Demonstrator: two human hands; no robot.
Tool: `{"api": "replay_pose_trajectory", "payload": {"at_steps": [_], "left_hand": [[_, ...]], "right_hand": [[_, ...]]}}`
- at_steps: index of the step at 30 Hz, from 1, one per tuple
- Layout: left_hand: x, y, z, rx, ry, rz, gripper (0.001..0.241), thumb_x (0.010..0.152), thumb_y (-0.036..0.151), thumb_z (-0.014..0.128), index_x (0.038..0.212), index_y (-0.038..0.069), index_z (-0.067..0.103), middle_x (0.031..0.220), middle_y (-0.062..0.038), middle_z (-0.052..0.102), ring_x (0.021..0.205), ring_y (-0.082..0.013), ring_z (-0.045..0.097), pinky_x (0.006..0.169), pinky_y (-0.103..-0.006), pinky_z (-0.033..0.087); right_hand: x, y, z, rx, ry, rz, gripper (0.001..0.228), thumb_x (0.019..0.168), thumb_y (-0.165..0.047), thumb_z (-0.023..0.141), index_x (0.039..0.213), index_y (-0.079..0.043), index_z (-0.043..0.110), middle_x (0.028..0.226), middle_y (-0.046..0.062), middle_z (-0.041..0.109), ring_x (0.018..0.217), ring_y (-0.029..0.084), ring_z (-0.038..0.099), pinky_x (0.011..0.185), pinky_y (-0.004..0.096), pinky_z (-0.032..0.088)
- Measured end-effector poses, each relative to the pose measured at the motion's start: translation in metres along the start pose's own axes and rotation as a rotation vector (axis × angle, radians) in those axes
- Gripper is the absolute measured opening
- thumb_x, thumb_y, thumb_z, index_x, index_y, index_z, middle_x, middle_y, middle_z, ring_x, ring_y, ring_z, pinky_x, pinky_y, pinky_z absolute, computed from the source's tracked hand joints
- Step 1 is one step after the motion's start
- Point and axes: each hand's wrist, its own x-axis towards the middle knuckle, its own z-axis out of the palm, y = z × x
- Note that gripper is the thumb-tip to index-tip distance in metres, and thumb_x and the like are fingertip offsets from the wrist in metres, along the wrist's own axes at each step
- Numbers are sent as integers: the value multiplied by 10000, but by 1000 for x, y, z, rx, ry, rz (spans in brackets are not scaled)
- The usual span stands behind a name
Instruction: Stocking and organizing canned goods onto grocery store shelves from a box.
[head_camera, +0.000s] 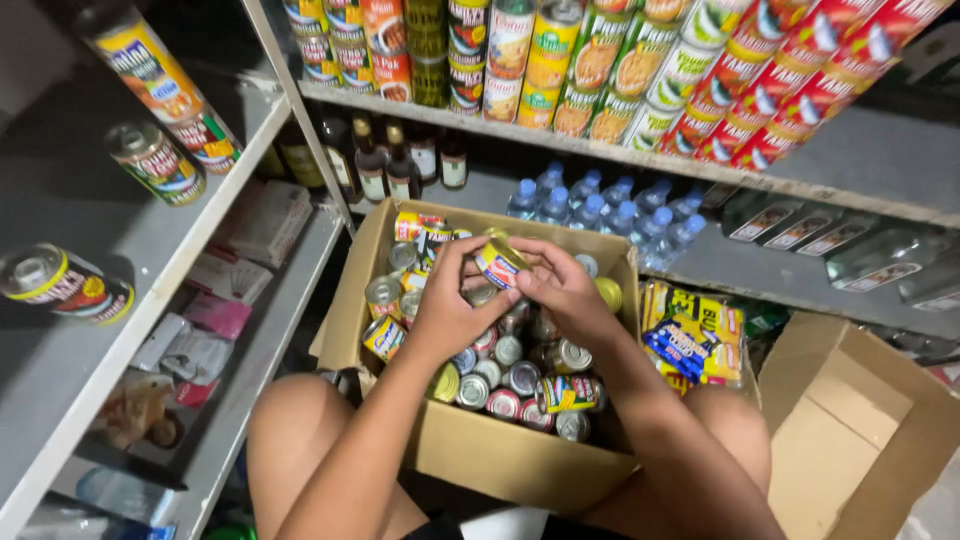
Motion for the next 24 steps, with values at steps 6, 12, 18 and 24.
{"api": "replay_pose_trajectory", "payload": {"at_steps": [6, 12, 18, 24], "left_hand": [[21, 3, 25, -237, 163, 109, 659, 758, 123, 904, 1256, 5, 489, 1212, -126, 625, 1137, -195, 675, 981, -325, 583], [74, 68, 59, -42, 187, 288, 621, 841, 149, 886, 1332, 11, 531, 1295, -137, 559, 1227, -258, 664, 1059, -392, 611], [146, 140, 73, 8, -47, 412, 853, 783, 106, 794, 1525, 25, 382, 1474, -171, 433, 1374, -324, 506, 1056, -418, 543], [241, 144, 100, -106, -61, 462, 921, 798, -38, 620, 1623, 54, 220, 1516, -179, 356, 1394, -330, 530, 1142, -414, 514]], "right_hand": [[2, -28, 5, 20, 150, -184, 586, 930, -81, 714, 1457, 47, 491, 1317, 107, 629, 1029, 148, 550, 826, 278, 433], [4, -111, 3, -249, 288, -400, 569, 914, -68, 724, 1432, 23, 507, 1284, 93, 654, 1171, 157, 641, 1023, 304, 524], [26, -212, -21, -486, 380, -589, 539, 950, -93, 737, 1425, 33, 518, 1303, 95, 666, 1178, 131, 650, 1036, 280, 533], [84, -293, -81, -725, 322, -725, 532, 987, -89, 747, 1446, 52, 519, 1315, 108, 655, 1188, 140, 633, 1048, 288, 533]]}}
